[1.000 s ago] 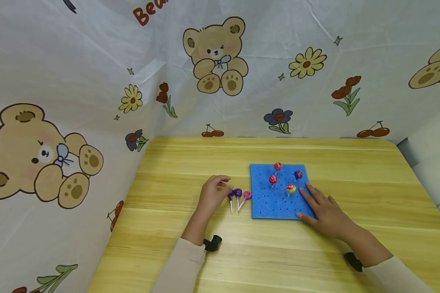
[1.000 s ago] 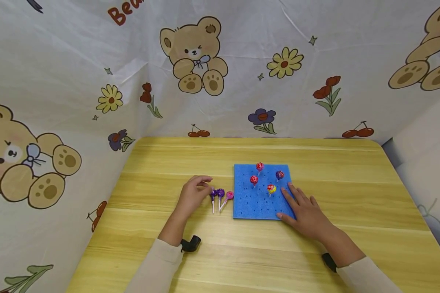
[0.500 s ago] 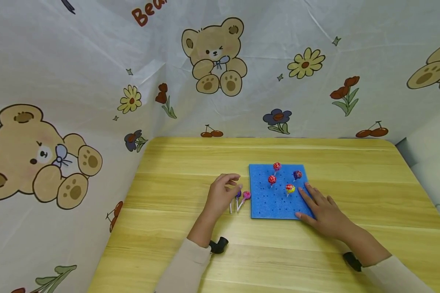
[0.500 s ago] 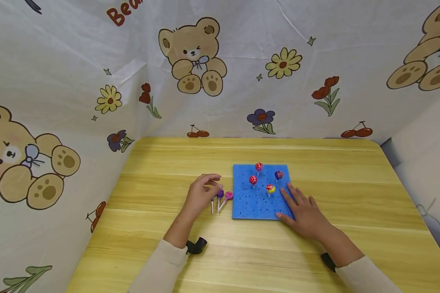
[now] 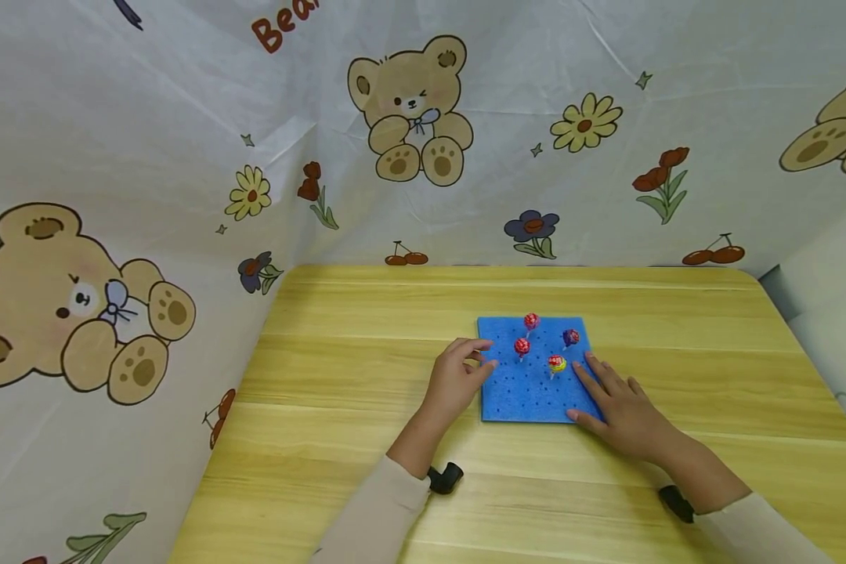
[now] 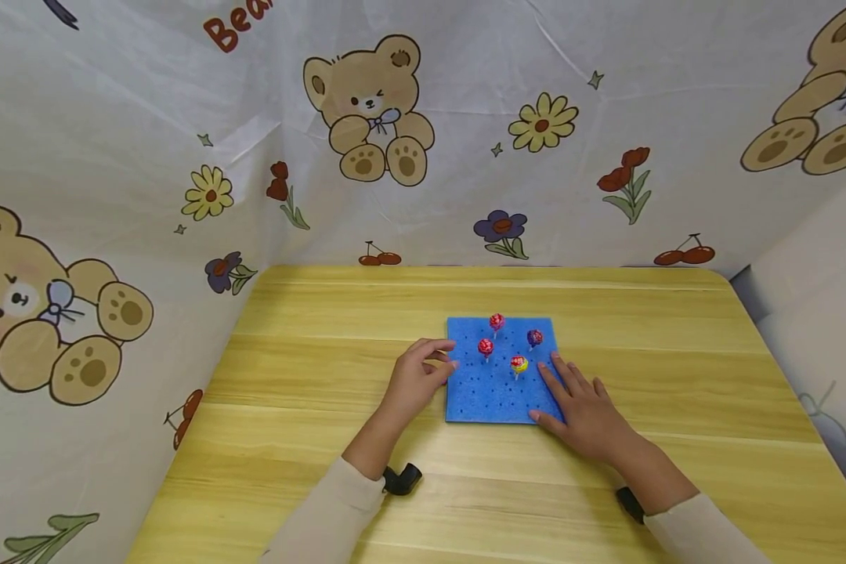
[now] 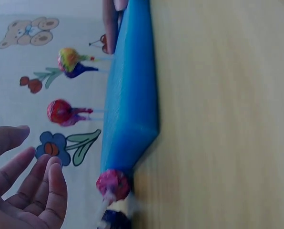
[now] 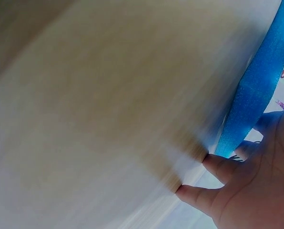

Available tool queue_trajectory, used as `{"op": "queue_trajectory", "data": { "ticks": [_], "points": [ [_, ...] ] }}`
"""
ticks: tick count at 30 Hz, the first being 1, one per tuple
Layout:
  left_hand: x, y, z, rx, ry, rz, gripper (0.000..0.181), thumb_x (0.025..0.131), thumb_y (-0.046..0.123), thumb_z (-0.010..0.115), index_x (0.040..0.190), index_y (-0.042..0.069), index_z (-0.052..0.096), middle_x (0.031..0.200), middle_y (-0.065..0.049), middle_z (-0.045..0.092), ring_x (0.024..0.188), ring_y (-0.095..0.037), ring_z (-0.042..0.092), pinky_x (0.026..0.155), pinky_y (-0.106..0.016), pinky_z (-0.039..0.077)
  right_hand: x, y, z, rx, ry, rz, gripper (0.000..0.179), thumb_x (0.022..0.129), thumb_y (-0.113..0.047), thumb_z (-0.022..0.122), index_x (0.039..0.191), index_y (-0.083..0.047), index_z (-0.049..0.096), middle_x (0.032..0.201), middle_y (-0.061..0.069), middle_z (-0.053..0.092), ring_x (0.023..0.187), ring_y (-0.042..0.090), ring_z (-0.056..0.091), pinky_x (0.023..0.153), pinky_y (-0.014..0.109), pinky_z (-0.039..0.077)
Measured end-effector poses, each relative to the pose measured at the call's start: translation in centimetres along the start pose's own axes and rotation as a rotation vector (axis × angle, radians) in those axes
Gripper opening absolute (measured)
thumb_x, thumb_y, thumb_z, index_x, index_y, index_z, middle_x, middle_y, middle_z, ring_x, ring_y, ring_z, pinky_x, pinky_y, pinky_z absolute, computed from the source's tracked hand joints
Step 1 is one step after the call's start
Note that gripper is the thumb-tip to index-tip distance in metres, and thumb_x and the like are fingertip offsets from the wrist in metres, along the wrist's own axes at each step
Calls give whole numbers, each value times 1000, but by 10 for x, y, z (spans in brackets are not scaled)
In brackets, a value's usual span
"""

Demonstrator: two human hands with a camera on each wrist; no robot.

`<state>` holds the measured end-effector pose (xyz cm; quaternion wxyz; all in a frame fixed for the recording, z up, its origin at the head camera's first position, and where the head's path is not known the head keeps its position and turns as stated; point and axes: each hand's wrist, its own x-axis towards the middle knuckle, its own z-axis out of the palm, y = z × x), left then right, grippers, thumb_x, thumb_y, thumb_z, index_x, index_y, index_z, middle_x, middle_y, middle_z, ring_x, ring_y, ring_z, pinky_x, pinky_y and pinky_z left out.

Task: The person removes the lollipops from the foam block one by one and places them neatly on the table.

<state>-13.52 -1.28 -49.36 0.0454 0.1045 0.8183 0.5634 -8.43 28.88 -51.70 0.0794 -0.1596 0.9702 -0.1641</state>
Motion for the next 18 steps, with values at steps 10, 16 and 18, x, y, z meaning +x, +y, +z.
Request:
{"op": "queue_trajectory", "data": {
  "ticks": [10, 16, 18],
  "points": [
    [3, 6, 21, 24, -16, -10, 38, 95, 27, 72, 131, 16, 67, 125, -8, 64, 93, -14, 64, 74, -20, 54, 0, 1, 2, -4, -3, 3, 88, 96, -58, 58, 163, -15, 20, 169, 20, 14, 149, 54, 20, 109, 81, 18],
    [9, 6, 30, 35, 7, -11, 40, 95, 25, 73, 134, 23, 66, 128, 1, 63, 92, -12, 64, 74, -19, 54, 0, 1, 3, -7, 5, 1, 88, 96, -58, 59, 163, -16, 21, 168, 21, 15, 149, 54, 21, 109, 81, 19],
    [11, 7, 32, 41, 12, -6, 40, 95, 25, 73, 134, 26, 66, 129, 4, 63, 91, -10, 64, 74, -19, 54, 0, 0, 2, -2, 9, -2, 87, 96, -57, 59, 163, -15, 22, 168, 21, 16, 148, 54, 22, 109, 81, 20]
  ]
}}
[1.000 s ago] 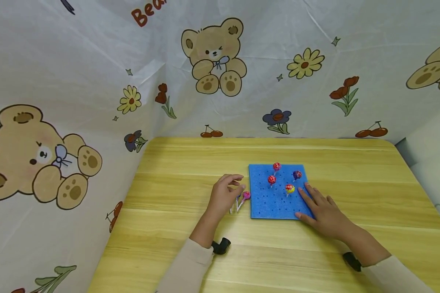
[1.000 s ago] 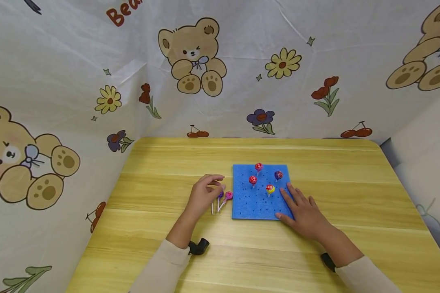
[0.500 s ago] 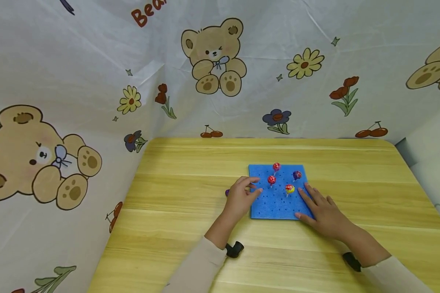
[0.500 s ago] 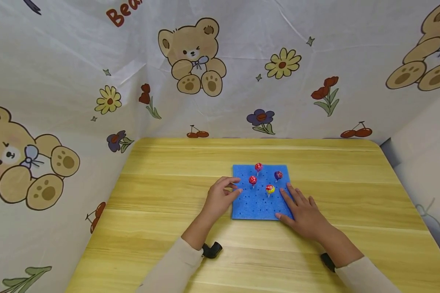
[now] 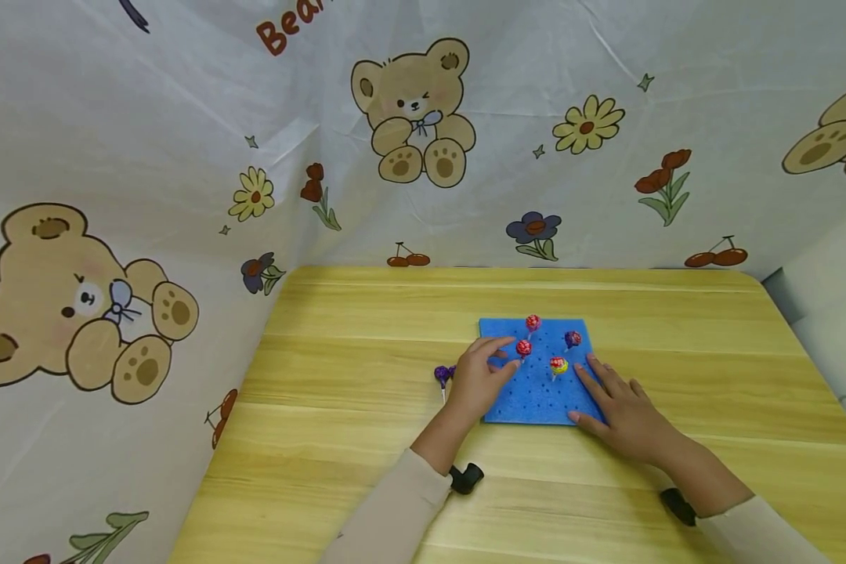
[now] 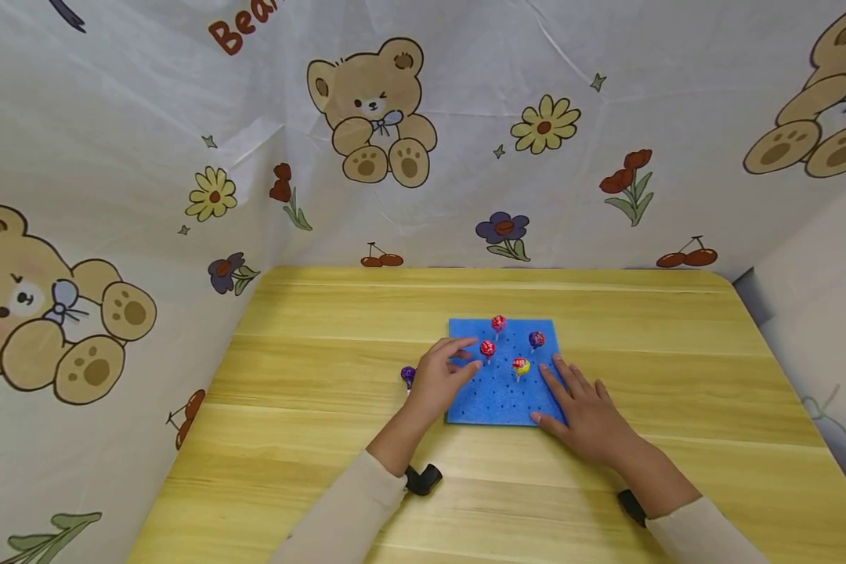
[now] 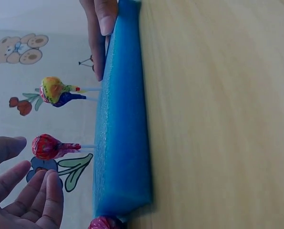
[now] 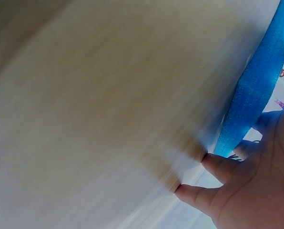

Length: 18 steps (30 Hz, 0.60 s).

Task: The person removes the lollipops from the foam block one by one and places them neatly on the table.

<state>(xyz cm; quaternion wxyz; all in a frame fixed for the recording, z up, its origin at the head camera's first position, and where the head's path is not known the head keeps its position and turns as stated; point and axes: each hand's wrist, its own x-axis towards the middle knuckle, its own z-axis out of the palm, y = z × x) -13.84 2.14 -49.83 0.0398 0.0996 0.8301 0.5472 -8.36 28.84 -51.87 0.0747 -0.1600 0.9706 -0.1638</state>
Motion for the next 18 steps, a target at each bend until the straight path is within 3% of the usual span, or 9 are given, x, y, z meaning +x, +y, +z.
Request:
{"op": "queue_trajectory", "data": {
  "ticks": [10, 18],
  "points": [
    [7, 4, 7, 7, -21, 20, 42, 96, 24, 71, 137, 31, 63, 135, 4, 61, 88, -5, 61, 72, -17, 54, 0, 1, 0, 8, -1, 2, 87, 96, -57, 60, 162, -15, 22, 168, 22, 16, 148, 55, 21, 108, 82, 19],
    [12, 8, 9, 5, -17, 44, 39, 95, 21, 72, 134, 23, 67, 134, 2, 61, 84, -8, 62, 68, -17, 53, 0, 1, 0, 6, -3, 6, 87, 95, -58, 59, 162, -15, 23, 168, 21, 16, 148, 54, 21, 109, 82, 19]
  ]
}}
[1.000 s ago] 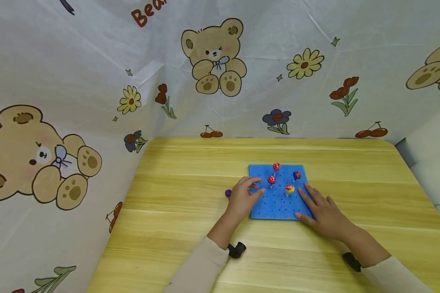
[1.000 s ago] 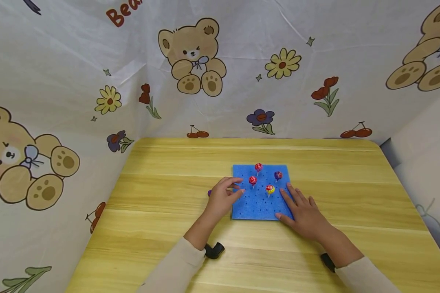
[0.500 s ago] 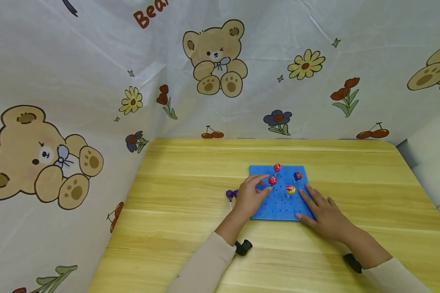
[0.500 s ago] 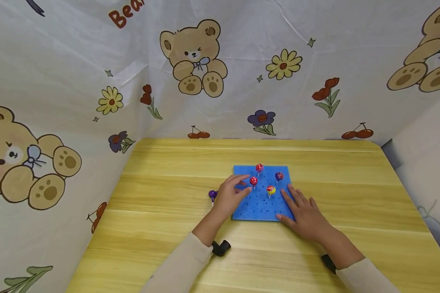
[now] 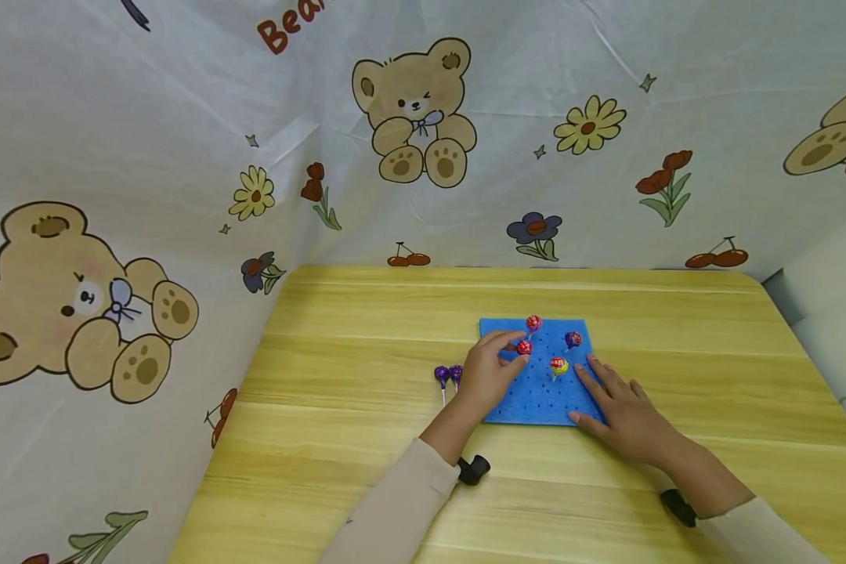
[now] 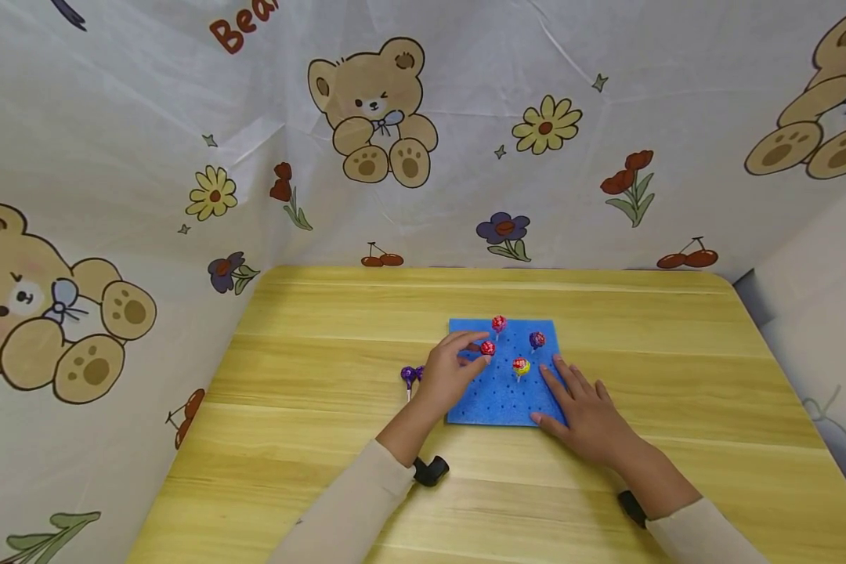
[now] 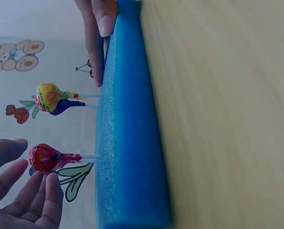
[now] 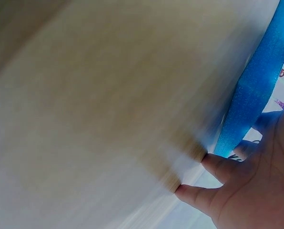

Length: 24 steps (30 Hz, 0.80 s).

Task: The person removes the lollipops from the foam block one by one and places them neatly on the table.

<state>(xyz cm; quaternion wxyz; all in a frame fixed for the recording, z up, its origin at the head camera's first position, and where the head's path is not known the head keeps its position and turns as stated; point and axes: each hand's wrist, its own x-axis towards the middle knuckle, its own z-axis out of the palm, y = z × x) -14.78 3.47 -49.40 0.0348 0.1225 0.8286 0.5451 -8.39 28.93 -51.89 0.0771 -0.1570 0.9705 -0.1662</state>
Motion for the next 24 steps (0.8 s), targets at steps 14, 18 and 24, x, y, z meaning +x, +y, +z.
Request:
{"op": "queue_trajectory", "data": {
  "ticks": [14, 18, 24],
  "points": [
    [3, -3, 4, 48, -13, 7, 33, 95, 18, 72, 128, 18, 70, 125, 2, 64, 86, -7, 63, 69, -16, 53, 0, 0, 1, -10, 4, -5, 88, 95, -58, 59, 162, -15, 23, 168, 21, 16, 148, 54, 22, 109, 82, 20],
    [4, -4, 5, 60, -11, 13, 30, 95, 20, 72, 125, 18, 71, 119, 4, 66, 88, -6, 64, 71, -16, 53, 0, 0, 1, -12, 6, -5, 88, 95, -58, 59, 162, -15, 22, 168, 21, 16, 148, 53, 22, 108, 82, 20],
    [4, -5, 6, 65, -4, 26, 27, 95, 19, 73, 122, 16, 72, 116, 4, 65, 89, -5, 63, 72, -16, 53, 1, 0, 0, -15, 2, -7, 88, 96, -59, 58, 163, -16, 21, 168, 20, 15, 148, 54, 23, 108, 82, 20]
  ]
}}
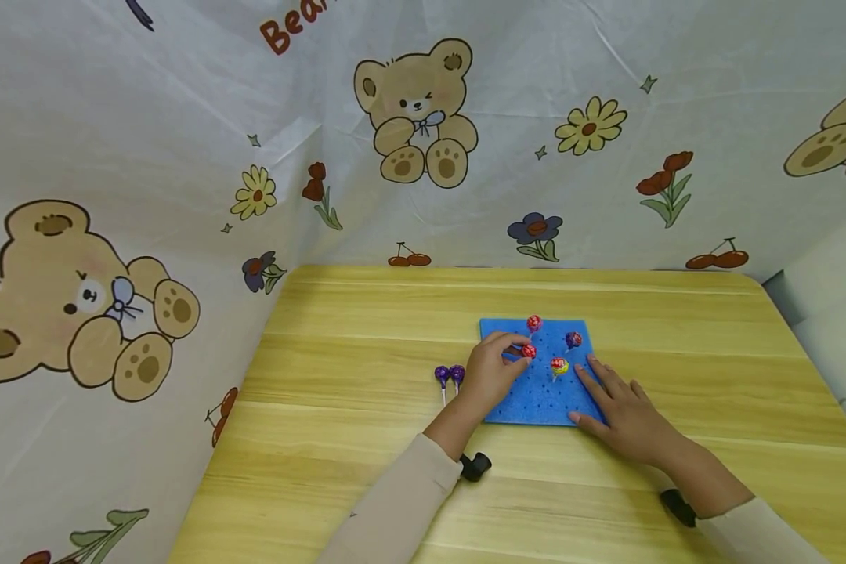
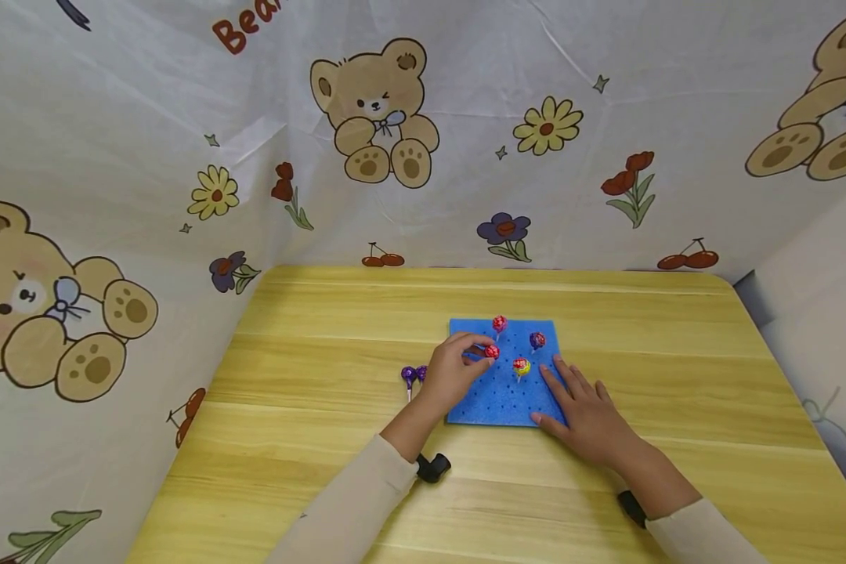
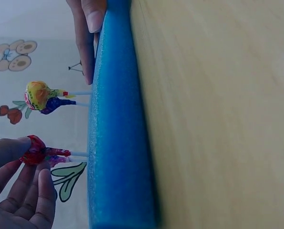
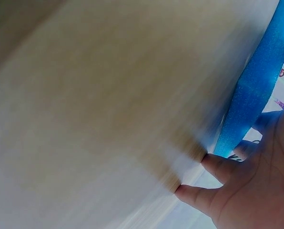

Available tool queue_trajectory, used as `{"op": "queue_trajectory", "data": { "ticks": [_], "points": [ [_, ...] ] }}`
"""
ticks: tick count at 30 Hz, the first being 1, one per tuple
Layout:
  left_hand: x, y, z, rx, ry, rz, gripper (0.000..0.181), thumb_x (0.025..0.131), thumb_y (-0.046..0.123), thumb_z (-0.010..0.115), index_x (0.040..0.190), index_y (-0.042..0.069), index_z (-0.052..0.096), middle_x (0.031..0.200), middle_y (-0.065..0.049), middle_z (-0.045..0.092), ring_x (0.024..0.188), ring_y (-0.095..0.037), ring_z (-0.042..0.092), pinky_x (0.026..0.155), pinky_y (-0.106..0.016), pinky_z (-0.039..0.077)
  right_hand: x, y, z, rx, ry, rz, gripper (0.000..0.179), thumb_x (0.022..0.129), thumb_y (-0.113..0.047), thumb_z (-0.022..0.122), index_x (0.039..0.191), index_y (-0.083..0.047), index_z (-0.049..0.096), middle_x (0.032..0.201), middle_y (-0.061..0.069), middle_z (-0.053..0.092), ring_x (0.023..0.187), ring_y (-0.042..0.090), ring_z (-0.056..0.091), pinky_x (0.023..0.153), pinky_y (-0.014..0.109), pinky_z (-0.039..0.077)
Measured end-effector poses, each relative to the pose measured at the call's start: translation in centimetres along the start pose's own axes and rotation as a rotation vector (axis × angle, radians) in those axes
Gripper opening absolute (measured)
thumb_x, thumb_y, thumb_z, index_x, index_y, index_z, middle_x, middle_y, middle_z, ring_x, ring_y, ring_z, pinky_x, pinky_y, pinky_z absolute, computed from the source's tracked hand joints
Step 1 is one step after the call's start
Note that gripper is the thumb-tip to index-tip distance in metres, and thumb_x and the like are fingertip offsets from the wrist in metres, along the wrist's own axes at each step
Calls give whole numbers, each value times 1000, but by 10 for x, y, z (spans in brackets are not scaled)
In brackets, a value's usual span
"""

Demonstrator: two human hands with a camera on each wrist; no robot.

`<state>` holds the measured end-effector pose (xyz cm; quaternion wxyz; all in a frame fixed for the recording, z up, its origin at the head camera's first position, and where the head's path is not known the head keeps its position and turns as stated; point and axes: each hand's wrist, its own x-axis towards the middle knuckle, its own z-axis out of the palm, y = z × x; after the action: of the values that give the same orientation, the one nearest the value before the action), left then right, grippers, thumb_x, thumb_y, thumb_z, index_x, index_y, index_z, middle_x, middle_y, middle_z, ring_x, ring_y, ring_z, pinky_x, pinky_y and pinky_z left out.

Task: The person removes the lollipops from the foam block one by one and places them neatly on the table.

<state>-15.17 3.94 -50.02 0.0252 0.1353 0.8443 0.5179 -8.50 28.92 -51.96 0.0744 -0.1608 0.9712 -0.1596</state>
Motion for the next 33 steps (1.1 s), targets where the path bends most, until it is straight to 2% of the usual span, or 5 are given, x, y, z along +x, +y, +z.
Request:
{"op": "queue_trajectory", "data": {
  "ticks": [6, 14, 19, 25, 33],
  "points": [
    [-1, 2, -2, -10, 3, 10, 26, 94, 18, 73, 120, 16, 72, 116, 3, 65, 90, -8, 64, 72, -16, 53, 0, 1, 1, -3, -3, 0, 88, 96, -59, 58, 163, -15, 21, 168, 20, 15, 148, 54, 23, 108, 81, 20],
    [-3, 11, -9, -44, 9, 19, 26, 95, 19, 73, 120, 23, 71, 115, 5, 64, 97, -15, 67, 75, -16, 54, -1, 0, 1, 1, -2, -2, 87, 96, -58, 58, 163, -15, 22, 168, 21, 15, 148, 54, 23, 108, 81, 20],
    [-4, 16, -12, -69, 13, 14, 28, 94, 18, 73, 122, 22, 71, 116, 3, 65, 102, -20, 68, 77, -16, 53, -1, 0, 0, -7, 1, -4, 87, 96, -58, 58, 162, -14, 22, 168, 21, 15, 148, 54, 23, 108, 81, 21],
    [-4, 14, -13, -100, 21, 21, 28, 94, 18, 73, 121, 19, 71, 115, 2, 64, 104, -24, 69, 77, -16, 54, -1, 0, -1, 3, 3, -8, 86, 96, -57, 59, 162, -14, 23, 168, 21, 16, 148, 54, 23, 108, 81, 21],
    [-7, 13, -18, -140, 56, 30, 25, 93, 17, 74, 118, 14, 72, 114, 1, 62, 100, -11, 69, 79, -16, 56, -1, 0, -1, 12, -1, -3, 86, 96, -57, 59, 162, -15, 22, 168, 20, 15, 148, 54, 22, 108, 82, 20]
  ]
}}
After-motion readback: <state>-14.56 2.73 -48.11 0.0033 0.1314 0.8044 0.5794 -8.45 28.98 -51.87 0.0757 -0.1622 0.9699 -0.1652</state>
